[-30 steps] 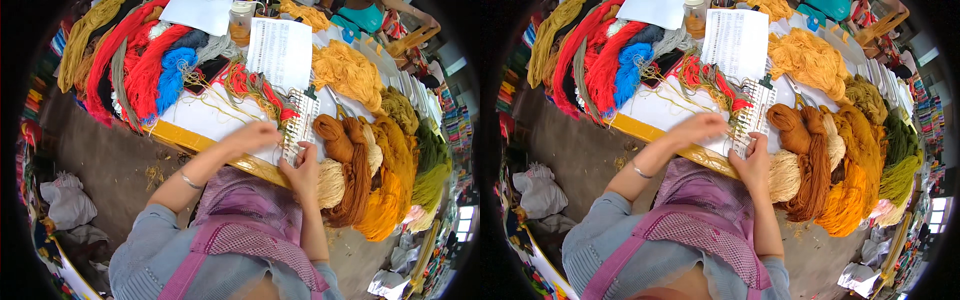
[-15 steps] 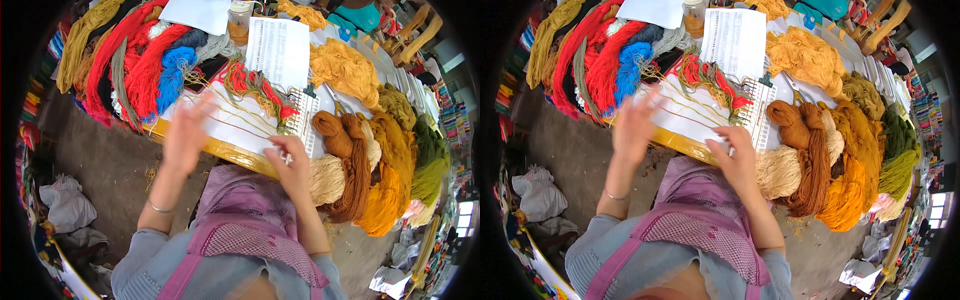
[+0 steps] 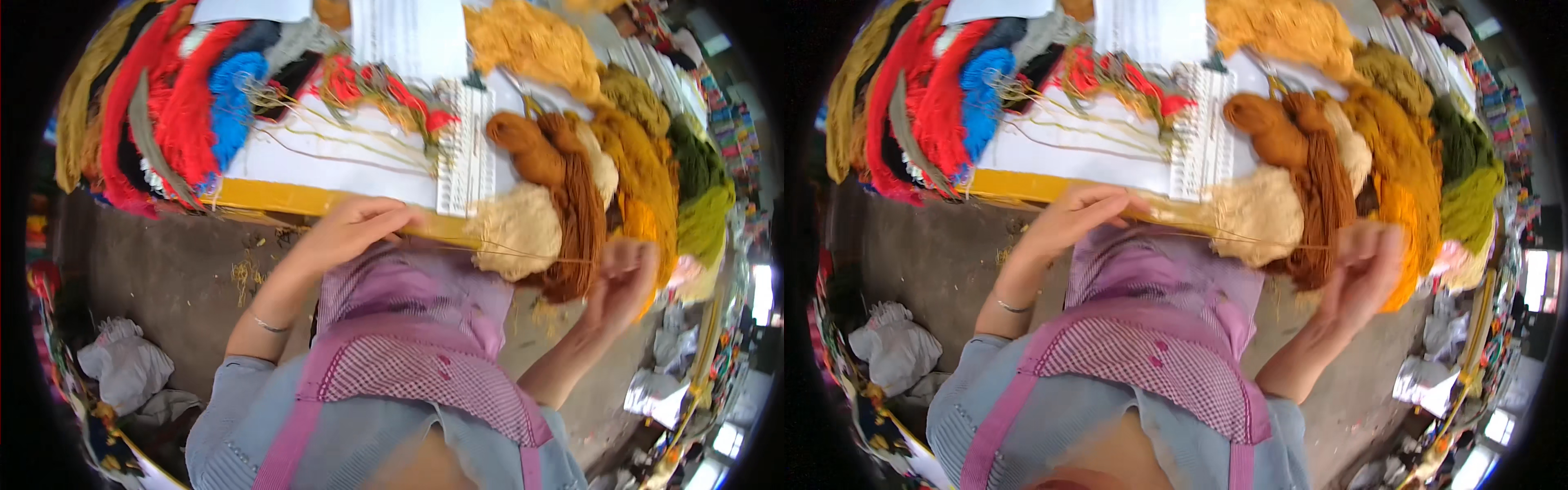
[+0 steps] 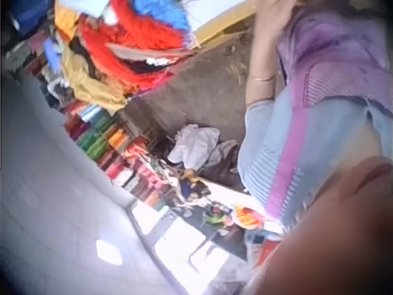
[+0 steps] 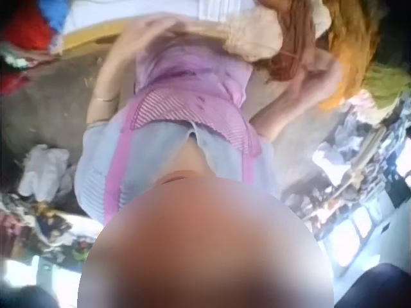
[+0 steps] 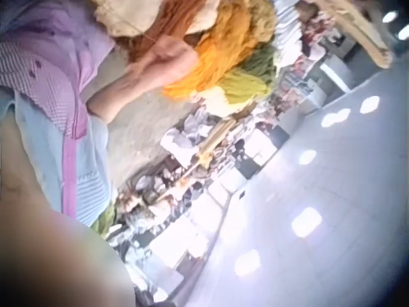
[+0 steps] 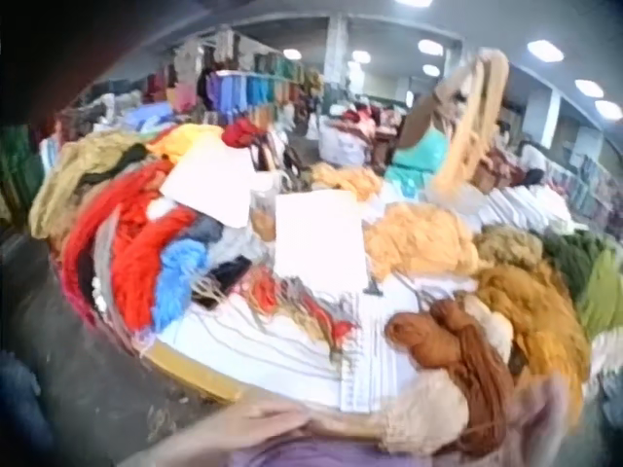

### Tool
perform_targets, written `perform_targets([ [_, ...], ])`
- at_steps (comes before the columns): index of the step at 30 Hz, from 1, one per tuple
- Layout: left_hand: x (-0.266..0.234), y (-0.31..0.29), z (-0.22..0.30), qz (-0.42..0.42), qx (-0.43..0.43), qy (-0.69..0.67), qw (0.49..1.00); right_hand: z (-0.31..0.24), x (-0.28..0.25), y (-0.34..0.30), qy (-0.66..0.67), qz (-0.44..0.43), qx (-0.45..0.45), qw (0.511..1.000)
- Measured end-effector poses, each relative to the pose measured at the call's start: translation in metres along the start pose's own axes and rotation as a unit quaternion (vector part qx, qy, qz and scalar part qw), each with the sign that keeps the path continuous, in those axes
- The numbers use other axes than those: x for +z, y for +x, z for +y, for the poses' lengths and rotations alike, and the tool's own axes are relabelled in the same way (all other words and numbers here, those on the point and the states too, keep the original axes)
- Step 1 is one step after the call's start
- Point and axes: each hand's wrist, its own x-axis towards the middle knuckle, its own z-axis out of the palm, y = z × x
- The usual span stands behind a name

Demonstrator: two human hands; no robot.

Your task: Organizing and cutting various colors of yarn at a workbench according to a reference sheet.

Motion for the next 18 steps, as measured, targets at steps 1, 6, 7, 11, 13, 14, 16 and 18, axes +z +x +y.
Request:
perform_targets([
  [1, -0.01, -0.002, -0.008, 0.008, 0.046, 0.159, 0.986, -0.008, -0.003, -0.001, -0.152, 0.158, -0.14, 0.966],
  [6, -0.002, 0.021, 0.005, 0.066, 0.018, 0.057, 0.996, 0.039, 0.022, -0.001, -0.531, 0.056, -0.113, 0.838],
  [7, 0.009, 0.029, 0.008, 0.046, -0.001, 0.006, 0.999, 0.058, 0.028, -0.003, -0.499, -0.007, -0.05, 0.865],
  [11, 0.027, 0.06, -0.009, 0.007, -0.097, -0.147, 0.984, 0.124, 0.041, 0.005, -0.446, -0.111, 0.101, 0.882],
  [13, 0.028, 0.066, -0.011, -0.007, -0.125, -0.167, 0.978, 0.143, 0.037, 0.01, -0.458, -0.109, 0.09, 0.878],
  [14, 0.029, 0.067, -0.013, 0.003, -0.136, -0.191, 0.972, 0.15, 0.035, 0.012, -0.458, -0.106, 0.091, 0.878],
  [16, 0.031, 0.068, -0.015, 0.013, -0.15, -0.214, 0.965, 0.159, 0.032, 0.013, -0.51, -0.103, 0.011, 0.854],
  [18, 0.031, 0.069, -0.018, 0.018, -0.133, -0.218, 0.967, 0.163, 0.034, 0.012, -0.526, -0.1, -0.015, 0.845],
])
